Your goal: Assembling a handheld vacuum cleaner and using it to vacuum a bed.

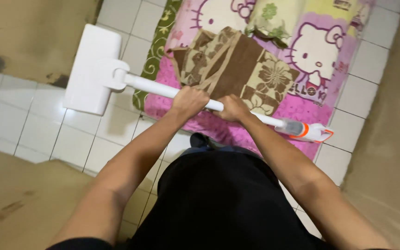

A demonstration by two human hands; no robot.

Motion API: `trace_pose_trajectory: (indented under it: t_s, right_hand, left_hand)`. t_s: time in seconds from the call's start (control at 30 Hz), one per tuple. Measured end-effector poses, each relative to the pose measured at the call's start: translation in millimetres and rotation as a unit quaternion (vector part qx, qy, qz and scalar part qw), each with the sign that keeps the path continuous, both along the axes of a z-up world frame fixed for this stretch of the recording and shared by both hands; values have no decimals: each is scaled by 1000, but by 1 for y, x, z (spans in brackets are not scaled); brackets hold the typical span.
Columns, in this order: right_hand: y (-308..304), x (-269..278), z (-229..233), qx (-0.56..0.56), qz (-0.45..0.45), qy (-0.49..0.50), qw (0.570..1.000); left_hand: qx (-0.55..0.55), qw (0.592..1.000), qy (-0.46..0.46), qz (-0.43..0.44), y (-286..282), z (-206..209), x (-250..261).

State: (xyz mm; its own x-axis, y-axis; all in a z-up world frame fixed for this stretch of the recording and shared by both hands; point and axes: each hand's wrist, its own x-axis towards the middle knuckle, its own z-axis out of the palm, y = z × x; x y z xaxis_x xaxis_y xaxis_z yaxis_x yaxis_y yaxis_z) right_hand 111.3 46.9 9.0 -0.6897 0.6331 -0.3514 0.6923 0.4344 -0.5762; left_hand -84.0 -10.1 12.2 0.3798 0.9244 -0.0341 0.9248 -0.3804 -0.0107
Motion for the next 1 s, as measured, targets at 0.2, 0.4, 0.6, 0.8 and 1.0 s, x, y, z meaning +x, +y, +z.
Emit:
trace_pose_trajectory:
  t_s: [0.2, 0.4, 0.6, 0.8, 1.0]
  right_hand:
    - [-11, 2, -41, 117, 12, 20, 993]
    - [15, -2, -39, -21, 73, 11, 997]
    - [15, -10, -32, -27, 62, 23, 997]
    - [-1, -13, -32, 101, 27, 21, 994]
    - [-5, -6, -46, 122, 13, 6, 992]
  left_hand:
    - [-21, 1000, -11, 9, -10, 6, -8]
    - [13, 999, -8, 34, -20, -1, -14]
    - [110, 994, 15, 18, -25, 3, -21]
    - [3, 998, -27, 55, -20, -20, -22]
    - [-89, 994, -15, 63, -11, 14, -25]
